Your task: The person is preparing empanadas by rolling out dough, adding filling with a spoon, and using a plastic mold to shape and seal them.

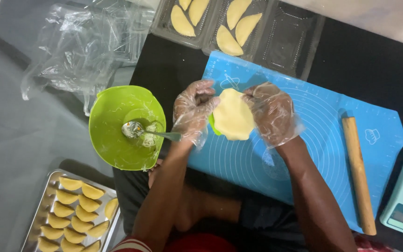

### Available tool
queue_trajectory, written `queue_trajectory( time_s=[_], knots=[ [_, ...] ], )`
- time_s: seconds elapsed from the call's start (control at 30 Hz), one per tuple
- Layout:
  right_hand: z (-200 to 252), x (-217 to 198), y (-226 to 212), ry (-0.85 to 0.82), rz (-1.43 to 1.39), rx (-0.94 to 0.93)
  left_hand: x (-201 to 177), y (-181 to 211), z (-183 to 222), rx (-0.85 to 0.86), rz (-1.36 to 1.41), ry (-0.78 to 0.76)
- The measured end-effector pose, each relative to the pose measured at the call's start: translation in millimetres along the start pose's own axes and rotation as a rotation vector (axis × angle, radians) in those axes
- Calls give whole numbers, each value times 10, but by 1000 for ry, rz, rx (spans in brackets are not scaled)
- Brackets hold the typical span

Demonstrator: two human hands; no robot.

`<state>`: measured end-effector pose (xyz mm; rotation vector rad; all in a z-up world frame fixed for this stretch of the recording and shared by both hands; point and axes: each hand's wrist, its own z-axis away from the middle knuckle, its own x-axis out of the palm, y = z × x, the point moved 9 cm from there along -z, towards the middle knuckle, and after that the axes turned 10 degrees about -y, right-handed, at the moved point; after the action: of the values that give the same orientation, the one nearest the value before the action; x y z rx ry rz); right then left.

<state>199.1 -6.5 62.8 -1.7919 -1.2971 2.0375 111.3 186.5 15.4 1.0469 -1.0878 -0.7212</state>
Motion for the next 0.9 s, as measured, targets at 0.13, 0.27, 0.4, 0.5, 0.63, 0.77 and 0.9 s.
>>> queue_trajectory(
  time_s=[0.13,0.27,0.4,0.5,0.63,0.77,0.9],
  knots=[
    [-20,2,50,3,56,62,20,94,8,23,37,24],
    [-14,7,99,2,114,122,-21,84,3,80,38,56],
    [-16,9,104,6,159,160,-11,189,35,162,-125,71],
    [-22,1,126,12,200,201,28,329,65,208,-312,85],
    [-33,-15,157,23,259,264,59,438,71,255,-449,87],
    [-23,-35,183,33,314,323,69,455,114,334,-600,45],
    [2,-167,95,44,357,368,49,171,181,376,-433,67]
  ],
)
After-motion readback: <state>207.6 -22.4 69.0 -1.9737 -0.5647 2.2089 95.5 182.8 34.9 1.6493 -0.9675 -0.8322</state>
